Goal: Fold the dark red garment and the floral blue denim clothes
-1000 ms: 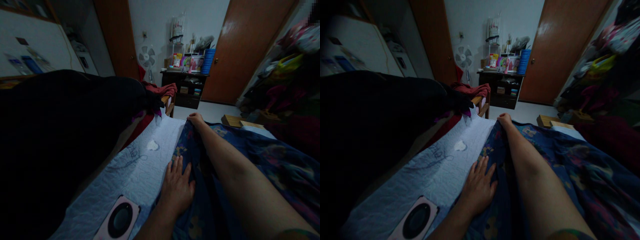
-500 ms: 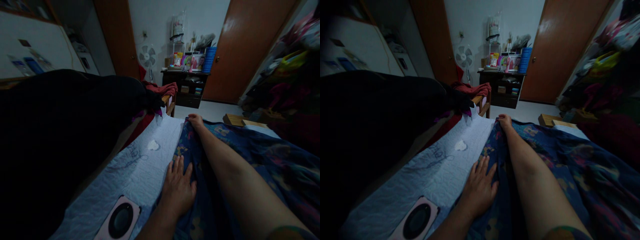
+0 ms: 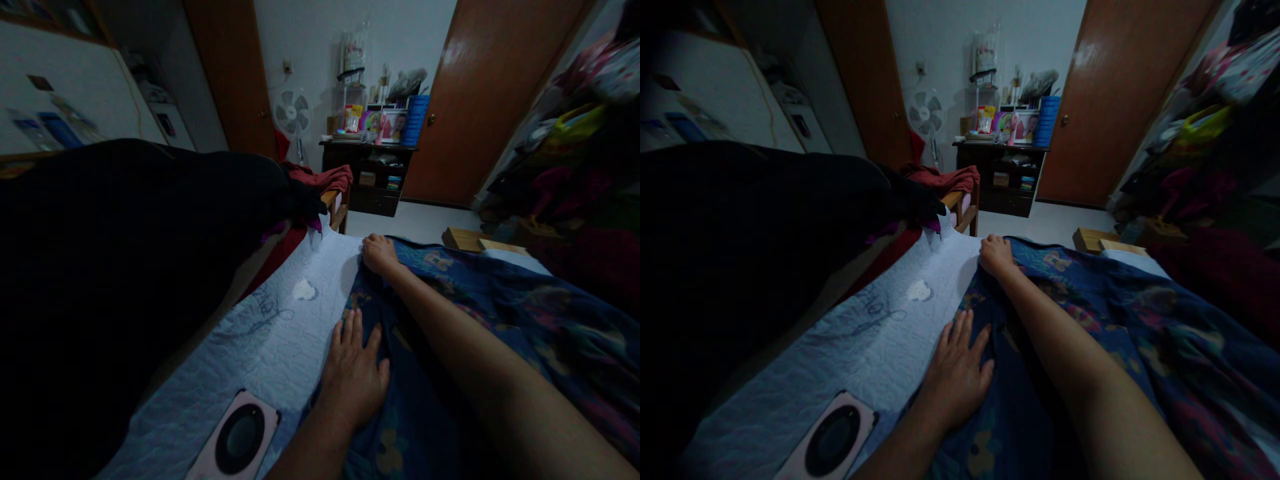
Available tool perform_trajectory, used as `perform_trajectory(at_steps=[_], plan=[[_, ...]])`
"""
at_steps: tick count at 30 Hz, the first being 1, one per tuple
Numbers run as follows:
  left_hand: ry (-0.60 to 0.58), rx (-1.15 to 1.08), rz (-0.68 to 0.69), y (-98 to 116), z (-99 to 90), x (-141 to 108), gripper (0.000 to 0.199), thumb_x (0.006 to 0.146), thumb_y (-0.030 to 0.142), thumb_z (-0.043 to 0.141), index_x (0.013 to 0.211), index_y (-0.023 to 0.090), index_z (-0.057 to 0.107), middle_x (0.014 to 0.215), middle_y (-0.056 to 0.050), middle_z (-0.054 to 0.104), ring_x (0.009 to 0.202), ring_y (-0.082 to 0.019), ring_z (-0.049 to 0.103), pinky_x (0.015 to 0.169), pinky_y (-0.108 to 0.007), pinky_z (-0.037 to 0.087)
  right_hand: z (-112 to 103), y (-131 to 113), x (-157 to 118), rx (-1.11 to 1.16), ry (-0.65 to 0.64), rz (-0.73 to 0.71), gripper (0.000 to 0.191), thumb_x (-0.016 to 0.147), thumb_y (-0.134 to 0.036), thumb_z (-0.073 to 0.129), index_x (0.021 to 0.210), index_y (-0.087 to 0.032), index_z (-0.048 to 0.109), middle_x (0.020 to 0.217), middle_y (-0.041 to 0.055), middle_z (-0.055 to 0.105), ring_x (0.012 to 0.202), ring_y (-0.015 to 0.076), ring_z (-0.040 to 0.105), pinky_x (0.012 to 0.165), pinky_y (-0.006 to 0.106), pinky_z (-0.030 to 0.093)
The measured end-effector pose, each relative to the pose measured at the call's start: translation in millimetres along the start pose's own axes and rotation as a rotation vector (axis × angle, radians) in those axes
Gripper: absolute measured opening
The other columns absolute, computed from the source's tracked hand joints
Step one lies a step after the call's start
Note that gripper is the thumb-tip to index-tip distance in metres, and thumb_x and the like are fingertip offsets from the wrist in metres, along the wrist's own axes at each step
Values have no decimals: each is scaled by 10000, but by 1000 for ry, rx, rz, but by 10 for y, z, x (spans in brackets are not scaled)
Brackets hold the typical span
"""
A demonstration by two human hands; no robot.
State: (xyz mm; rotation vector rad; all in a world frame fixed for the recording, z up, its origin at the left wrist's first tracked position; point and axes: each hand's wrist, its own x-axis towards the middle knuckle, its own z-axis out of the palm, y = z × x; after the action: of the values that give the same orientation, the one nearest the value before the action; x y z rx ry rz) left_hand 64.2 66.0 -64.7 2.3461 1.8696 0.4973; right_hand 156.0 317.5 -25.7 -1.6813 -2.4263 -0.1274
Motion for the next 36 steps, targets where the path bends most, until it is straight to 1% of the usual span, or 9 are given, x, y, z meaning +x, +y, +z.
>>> perform_trajectory(at_steps=[3,7,11,17,20,24,29,33,36], plan=[[5,18,-8,3,3,-6,618,897,463,488,1478,286,372,1616,-85,186,1489,-316,111,1178,-540,211,111,-24,-167,-23,-146,-50,504,962,-448,370,1331,-138,516,1473,172,426,1360,303,354,1104,510,235],[4,25,-2,6,-7,-6,623,899,471,481,1483,288,363,1613,-92,197,1488,-321,114,1171,-544,222,287,39,-205,34,-157,-35,681,961,-577,288,1475,-132,334,1592,132,236,1462,273,179,1153,534,144],[14,28,2,7,1,-4,625,908,494,460,1487,284,354,1612,-105,193,1488,-310,121,1174,-535,215,327,81,-145,60,-164,-45,697,955,-598,285,1489,-152,317,1602,108,213,1473,263,156,1163,537,127],[16,37,-11,16,-6,-12,612,910,504,459,1477,290,371,1606,-103,216,1486,-307,137,1177,-522,207,257,79,-116,94,-176,-39,660,966,-578,268,1491,-181,314,1603,101,214,1475,255,152,1166,526,129],[10,35,-10,22,-36,-10,612,910,518,453,1471,283,380,1603,-96,228,1483,-303,148,1181,-508,206,161,16,-170,111,-264,-22,615,977,-522,279,1483,-174,325,1604,101,212,1479,262,137,1161,536,148],[10,29,-9,22,-41,-3,621,907,518,452,1462,246,397,1596,-111,247,1482,-303,153,1185,-499,196,40,-155,-463,119,-347,-28,584,966,-478,337,1478,-196,335,1597,97,237,1469,294,171,1136,583,181],[-3,53,-22,14,-4,6,701,905,489,427,1473,84,350,1583,-175,250,1484,-305,143,1191,-491,179,-15,-223,-911,87,-239,-36,544,971,-420,356,1458,-177,371,1588,104,261,1461,262,205,1151,561,144],[0,54,-14,18,-17,1,693,901,489,432,1464,91,364,1578,-168,268,1478,-304,167,1186,-492,180,-125,-149,-1108,61,-204,43,522,974,-426,358,1441,-198,406,1565,95,321,1456,263,218,1150,556,131],[20,49,-11,22,-29,-3,675,900,481,447,1454,100,385,1569,-172,287,1473,-303,187,1182,-490,184,-209,-145,-1315,55,-148,105,522,968,-387,368,1452,-192,397,1574,88,303,1462,275,194,1153,542,124]])
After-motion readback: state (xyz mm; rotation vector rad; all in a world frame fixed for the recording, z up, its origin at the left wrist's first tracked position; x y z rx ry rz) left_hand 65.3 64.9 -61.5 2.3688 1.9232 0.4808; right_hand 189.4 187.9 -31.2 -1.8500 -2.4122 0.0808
